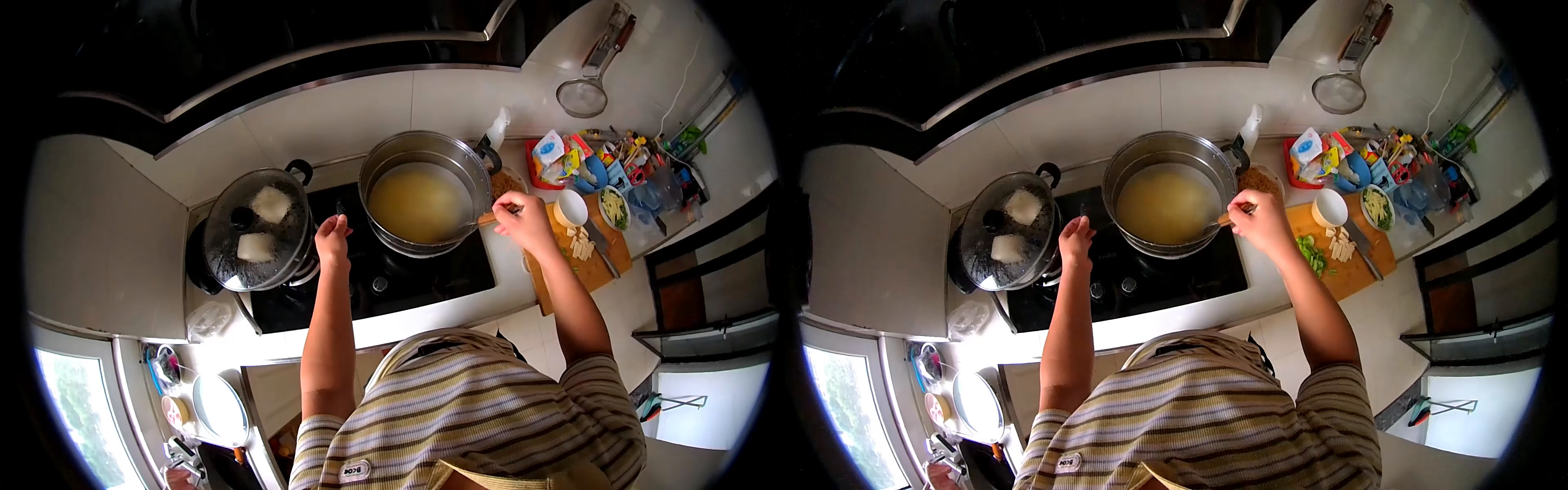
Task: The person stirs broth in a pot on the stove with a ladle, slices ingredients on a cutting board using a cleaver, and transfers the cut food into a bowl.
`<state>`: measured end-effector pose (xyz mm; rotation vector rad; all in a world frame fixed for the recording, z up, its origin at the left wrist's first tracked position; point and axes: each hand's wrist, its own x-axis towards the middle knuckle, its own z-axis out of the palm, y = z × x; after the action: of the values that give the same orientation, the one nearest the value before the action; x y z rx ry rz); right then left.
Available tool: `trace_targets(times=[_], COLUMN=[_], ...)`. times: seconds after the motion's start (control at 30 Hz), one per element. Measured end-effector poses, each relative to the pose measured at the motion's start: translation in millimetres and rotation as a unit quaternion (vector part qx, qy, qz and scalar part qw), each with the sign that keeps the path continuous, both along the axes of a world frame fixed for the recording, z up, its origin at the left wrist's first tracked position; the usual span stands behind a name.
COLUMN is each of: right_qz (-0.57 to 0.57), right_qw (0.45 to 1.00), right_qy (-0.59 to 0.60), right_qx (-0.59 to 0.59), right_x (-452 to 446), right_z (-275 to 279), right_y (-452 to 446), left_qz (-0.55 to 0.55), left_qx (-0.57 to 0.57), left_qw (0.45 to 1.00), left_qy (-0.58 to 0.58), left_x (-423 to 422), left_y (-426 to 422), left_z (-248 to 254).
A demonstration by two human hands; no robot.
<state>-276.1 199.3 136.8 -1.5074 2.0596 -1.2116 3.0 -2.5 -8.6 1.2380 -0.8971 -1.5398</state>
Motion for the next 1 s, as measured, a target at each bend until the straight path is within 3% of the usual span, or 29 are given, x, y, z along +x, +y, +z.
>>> trace_targets(times=[0.07,0.13,0.2,0.4,0.6,0.67,0.73,0.8,0.9,0.93,1.0], right_qz=[-0.03,-0.033,-0.004,-0.008,-0.106,-0.105,-0.07,-0.04,0.056,0.056,0.059], right_qw=[0.965,0.949,0.892,0.893,0.853,0.862,0.92,0.936,0.995,0.995,0.985], right_qy=[-0.251,-0.303,-0.43,-0.447,-0.51,-0.495,-0.385,-0.35,-0.019,-0.022,0.125], right_qx=[0.067,0.08,0.142,0.054,-0.045,-0.033,-0.007,0.003,-0.084,-0.083,-0.102], right_x=[-7.4,-9.3,-7.7,1.1,-14.6,-21.0,-24.5,-30.8,-23.3,-23.0,-24.7], right_z=[-4.0,-7.9,-8.6,-36.8,-54.8,-52.0,-44.1,-43.3,-37.1,-40.6,-43.0], right_y=[-4.1,-11.9,-23.4,-76.8,-87.3,-75.4,-57.2,-38.3,-10.9,-7.9,1.2], left_qz=[0.002,0.003,0.001,-0.011,0.003,0.006,0.007,-0.005,-0.013,-0.024,-0.015], left_qx=[0.0,-0.001,0.0,-0.012,-0.002,-0.002,0.0,-0.012,-0.02,-0.029,-0.017], left_qw=[1.0,1.0,1.0,1.0,1.0,1.0,1.0,1.0,1.0,0.999,1.0], left_qy=[0.003,0.006,0.01,-0.004,-0.001,-0.01,-0.021,-0.012,-0.008,0.0,-0.015], left_x=[-0.9,-0.8,-0.7,0.1,-1.3,-1.2,-0.5,-0.1,2.6,3.4,3.2], left_y=[-2.5,-3.1,-3.4,-3.7,2.9,2.1,-1.0,-4.9,-4.8,-8.0,-6.3], left_z=[-4.8,-7.1,-8.1,-11.6,1.8,1.2,-2.6,-10.3,-12.8,-15.1,-14.9])
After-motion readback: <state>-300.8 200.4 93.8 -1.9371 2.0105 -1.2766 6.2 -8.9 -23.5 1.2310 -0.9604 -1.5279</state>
